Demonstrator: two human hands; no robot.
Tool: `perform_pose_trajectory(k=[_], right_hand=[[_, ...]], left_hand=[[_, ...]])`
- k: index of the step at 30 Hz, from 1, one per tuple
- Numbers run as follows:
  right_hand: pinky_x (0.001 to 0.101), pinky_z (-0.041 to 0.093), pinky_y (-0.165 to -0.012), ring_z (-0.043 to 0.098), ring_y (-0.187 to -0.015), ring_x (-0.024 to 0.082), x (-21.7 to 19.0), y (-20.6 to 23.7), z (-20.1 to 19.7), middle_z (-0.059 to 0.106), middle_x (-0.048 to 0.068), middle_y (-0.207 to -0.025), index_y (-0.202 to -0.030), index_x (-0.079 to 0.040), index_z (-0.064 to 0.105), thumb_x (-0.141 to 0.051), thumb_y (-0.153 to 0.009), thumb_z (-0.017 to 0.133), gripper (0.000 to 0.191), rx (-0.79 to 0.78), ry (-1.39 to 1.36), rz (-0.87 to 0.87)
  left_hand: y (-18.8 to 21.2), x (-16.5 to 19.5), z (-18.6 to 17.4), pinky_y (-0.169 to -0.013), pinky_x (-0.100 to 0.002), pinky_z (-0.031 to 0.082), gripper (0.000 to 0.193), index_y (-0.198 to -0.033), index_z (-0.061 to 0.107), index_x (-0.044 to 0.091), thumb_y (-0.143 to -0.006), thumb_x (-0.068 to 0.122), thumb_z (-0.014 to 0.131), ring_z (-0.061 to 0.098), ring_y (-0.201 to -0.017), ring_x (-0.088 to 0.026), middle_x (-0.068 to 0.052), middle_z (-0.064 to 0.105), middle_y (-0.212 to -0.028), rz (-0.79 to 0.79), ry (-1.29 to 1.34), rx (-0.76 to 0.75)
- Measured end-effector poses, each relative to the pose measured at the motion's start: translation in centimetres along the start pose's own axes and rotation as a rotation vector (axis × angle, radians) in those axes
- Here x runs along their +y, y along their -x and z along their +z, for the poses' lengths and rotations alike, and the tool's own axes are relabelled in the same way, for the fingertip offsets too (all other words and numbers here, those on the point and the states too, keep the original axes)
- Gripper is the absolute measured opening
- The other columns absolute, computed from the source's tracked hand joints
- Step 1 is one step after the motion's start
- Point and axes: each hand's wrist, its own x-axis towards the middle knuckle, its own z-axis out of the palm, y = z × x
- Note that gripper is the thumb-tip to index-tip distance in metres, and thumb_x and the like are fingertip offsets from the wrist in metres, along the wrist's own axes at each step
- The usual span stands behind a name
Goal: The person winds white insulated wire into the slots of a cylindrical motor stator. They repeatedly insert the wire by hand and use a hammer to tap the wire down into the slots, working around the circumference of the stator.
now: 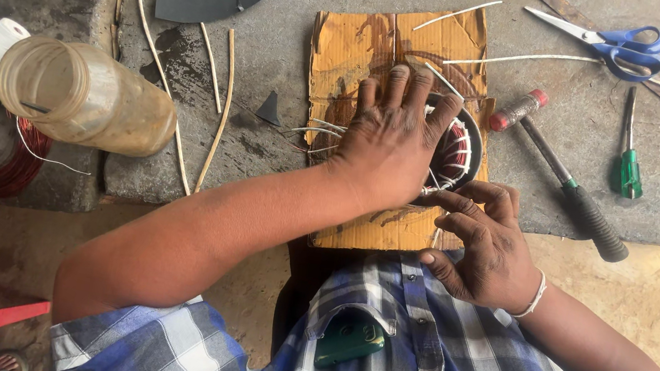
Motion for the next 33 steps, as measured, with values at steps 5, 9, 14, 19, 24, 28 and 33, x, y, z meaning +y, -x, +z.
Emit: perform_pose_trajectory(k=[5, 9, 14, 19, 24, 28, 33], right_hand=[[0.0529, 0.039, -0.099, 0.054, -0.115, 0.039, 0.0, 0.6, 0.4, 0.064, 0.016, -0.136, -0.122, -0.007, 0.048, -0.036, -0.093, 0.074, 0.048, 0.005, 0.041, -0.021], [0.0522, 0.040, -0.101, 0.055, -0.118, 0.036, 0.8, 2.4, 1.0, 0.064, 0.017, -0.135, -0.122, -0.009, 0.048, -0.035, -0.092, 0.074, 0.047, 0.021, 0.053, -0.015], [0.0477, 0.043, -0.105, 0.056, -0.116, 0.033, 6.3, 4.8, -0.4, 0.055, 0.017, -0.126, -0.140, -0.002, 0.041, -0.025, -0.107, 0.061, 0.045, 0.249, 0.250, 0.308], [0.0459, 0.050, -0.087, 0.065, -0.108, 0.036, 13.4, 8.2, -0.6, 0.067, 0.016, -0.118, -0.138, -0.012, 0.062, -0.041, -0.090, 0.079, 0.058, -0.150, 0.880, 0.668], [0.0415, 0.054, -0.081, 0.070, -0.095, 0.033, 13.4, 9.5, -0.6, 0.073, 0.009, -0.106, -0.121, -0.013, 0.071, -0.028, -0.109, 0.076, 0.020, 0.000, 0.676, 0.694], [0.0340, 0.050, -0.073, 0.063, -0.079, 0.025, 9.1, 10.0, -3.2, 0.064, 0.012, -0.095, -0.139, -0.008, 0.062, -0.010, -0.105, 0.059, 0.035, 0.166, 0.066, 0.550], [0.0284, 0.048, -0.056, 0.054, -0.068, 0.014, 5.1, 10.1, -3.8, 0.061, 0.009, -0.087, -0.138, -0.008, 0.065, 0.000, -0.098, 0.063, 0.041, -0.015, -0.377, 0.610]], left_hand=[[-0.6, -0.5, 1.1, -0.092, -0.058, 0.049, 0.074, -0.160, 0.032, 0.008, -0.095, 0.025, 0.063, 0.053, -0.115, -0.042, -0.026, 0.047, -0.133, -0.001, -0.044, -0.027], [-1.2, -1.3, 1.3, -0.086, -0.055, 0.052, 0.075, -0.153, 0.031, 0.005, -0.088, 0.021, 0.065, 0.056, -0.110, -0.040, -0.028, 0.050, -0.127, -0.089, 0.049, -0.065], [-2.0, -2.1, 0.7, -0.080, -0.043, 0.061, 0.071, -0.145, 0.039, -0.007, -0.082, 0.007, 0.068, 0.069, -0.101, -0.034, -0.026, 0.059, -0.120, -0.228, 0.205, -0.381], [-2.3, -1.9, 0.5, -0.072, -0.041, 0.062, 0.067, -0.136, 0.045, -0.005, -0.076, 0.008, 0.071, 0.071, -0.095, -0.033, -0.022, 0.065, -0.108, -0.146, 0.167, -0.141], [-2.2, -2.2, 0.6, -0.074, -0.041, 0.062, 0.064, -0.137, 0.047, -0.003, -0.078, 0.009, 0.070, 0.071, -0.096, -0.032, -0.020, 0.066, -0.108, -0.125, 0.166, -0.161], [-2.2, -2.3, 0.8, -0.072, -0.040, 0.062, 0.062, -0.140, 0.045, -0.003, -0.082, 0.008, 0.067, 0.072, -0.093, -0.031, -0.020, 0.066, -0.108, -0.129, 0.181, -0.149], [-2.2, -2.3, 0.5, -0.075, -0.040, 0.062, 0.058, -0.139, 0.047, -0.001, -0.086, 0.010, 0.066, 0.072, -0.097, -0.032, -0.020, 0.066, -0.111, -0.115, 0.174, -0.155]])
